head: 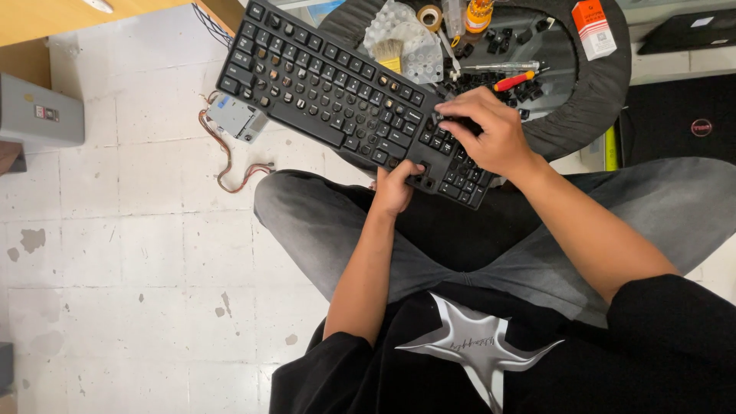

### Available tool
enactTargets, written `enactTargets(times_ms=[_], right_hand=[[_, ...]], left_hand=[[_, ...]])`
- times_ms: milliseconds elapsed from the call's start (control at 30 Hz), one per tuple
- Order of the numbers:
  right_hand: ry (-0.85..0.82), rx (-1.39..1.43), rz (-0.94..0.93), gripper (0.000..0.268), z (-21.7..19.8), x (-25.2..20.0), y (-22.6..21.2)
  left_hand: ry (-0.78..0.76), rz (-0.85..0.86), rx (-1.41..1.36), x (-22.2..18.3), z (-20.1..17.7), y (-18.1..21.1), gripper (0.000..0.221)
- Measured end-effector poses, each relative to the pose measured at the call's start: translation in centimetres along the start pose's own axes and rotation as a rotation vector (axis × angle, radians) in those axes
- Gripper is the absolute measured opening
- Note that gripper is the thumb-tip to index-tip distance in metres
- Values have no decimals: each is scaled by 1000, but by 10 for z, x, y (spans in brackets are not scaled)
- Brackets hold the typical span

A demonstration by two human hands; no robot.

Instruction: A person is reassembling a computer keyboard by picking up individual keycaps and snapping them back into the frame.

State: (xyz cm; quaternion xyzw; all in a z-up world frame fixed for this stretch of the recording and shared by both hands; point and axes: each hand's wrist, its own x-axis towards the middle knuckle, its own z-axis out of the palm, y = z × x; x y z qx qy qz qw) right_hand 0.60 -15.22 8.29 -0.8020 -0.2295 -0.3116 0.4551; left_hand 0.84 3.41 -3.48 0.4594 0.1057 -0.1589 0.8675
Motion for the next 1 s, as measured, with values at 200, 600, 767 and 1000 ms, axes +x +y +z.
enactTargets(times_ms=[200, 600, 767, 1000], right_hand=[[-117, -9, -80, 10, 1, 3, 2], [-164, -14, -64, 8, -6, -4, 18], [-137, -62, -67, 8, -2, -5, 9], [-5, -50, 33, 18, 5, -7, -1]], left_hand=[[-104, 18, -29, 6, -16, -14, 29], [-62, 24, 64, 12, -21, -28, 33], [-53, 27, 120, 11, -22, -25, 34], [-137, 136, 277, -5, -2, 3, 27]])
